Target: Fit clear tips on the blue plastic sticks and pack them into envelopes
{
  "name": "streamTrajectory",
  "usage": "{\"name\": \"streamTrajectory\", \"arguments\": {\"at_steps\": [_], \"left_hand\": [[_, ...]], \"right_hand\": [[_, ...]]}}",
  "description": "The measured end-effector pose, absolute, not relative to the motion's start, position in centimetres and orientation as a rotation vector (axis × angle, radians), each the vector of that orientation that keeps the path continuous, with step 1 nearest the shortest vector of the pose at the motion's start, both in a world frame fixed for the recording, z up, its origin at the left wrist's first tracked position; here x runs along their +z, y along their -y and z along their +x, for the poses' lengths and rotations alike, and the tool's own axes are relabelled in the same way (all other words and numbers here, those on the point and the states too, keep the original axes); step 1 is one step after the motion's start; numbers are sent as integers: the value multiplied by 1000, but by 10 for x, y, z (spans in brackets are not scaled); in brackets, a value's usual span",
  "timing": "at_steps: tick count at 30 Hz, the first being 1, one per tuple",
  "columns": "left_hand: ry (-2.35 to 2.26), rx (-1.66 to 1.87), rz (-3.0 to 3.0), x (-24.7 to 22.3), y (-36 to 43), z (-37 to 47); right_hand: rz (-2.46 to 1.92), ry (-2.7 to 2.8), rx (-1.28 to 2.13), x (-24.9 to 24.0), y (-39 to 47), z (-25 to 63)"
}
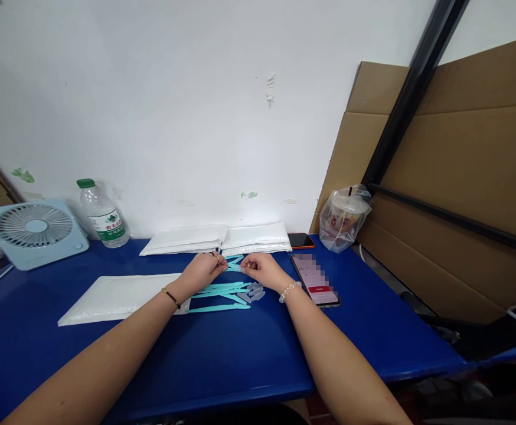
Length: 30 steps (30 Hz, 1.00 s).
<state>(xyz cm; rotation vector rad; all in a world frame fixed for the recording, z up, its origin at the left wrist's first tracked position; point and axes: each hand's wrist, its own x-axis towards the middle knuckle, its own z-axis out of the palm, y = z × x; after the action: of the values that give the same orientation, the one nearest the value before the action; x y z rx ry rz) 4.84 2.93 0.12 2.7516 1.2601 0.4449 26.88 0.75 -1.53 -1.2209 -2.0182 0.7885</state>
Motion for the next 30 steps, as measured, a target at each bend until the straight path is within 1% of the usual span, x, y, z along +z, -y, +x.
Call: {"name": "streamTrajectory", "arguments": {"at_steps": [7,16,23,25,28,30], "left_hand": [[-1332,484,2707,3,-31,45],[-1219,559,2693,0,-30,50],[-1312,543,2634,6,-28,45],[-1288,466,2593,10,-28,38],[-1190,261,2551,13,-29,29],[-1171,176,2507,11,-29,27]], "right_hand": [[-1266,1970,711,-11,-9,280],[-1199,1974,805,-14,-6,268],[-1256,2005,660,-22,-13,272],[-1306,2037,598,-22,-15,278],[-1318,2100,509,-17,-14,285],[-1259,2169,549,-12,-11,288]]}}
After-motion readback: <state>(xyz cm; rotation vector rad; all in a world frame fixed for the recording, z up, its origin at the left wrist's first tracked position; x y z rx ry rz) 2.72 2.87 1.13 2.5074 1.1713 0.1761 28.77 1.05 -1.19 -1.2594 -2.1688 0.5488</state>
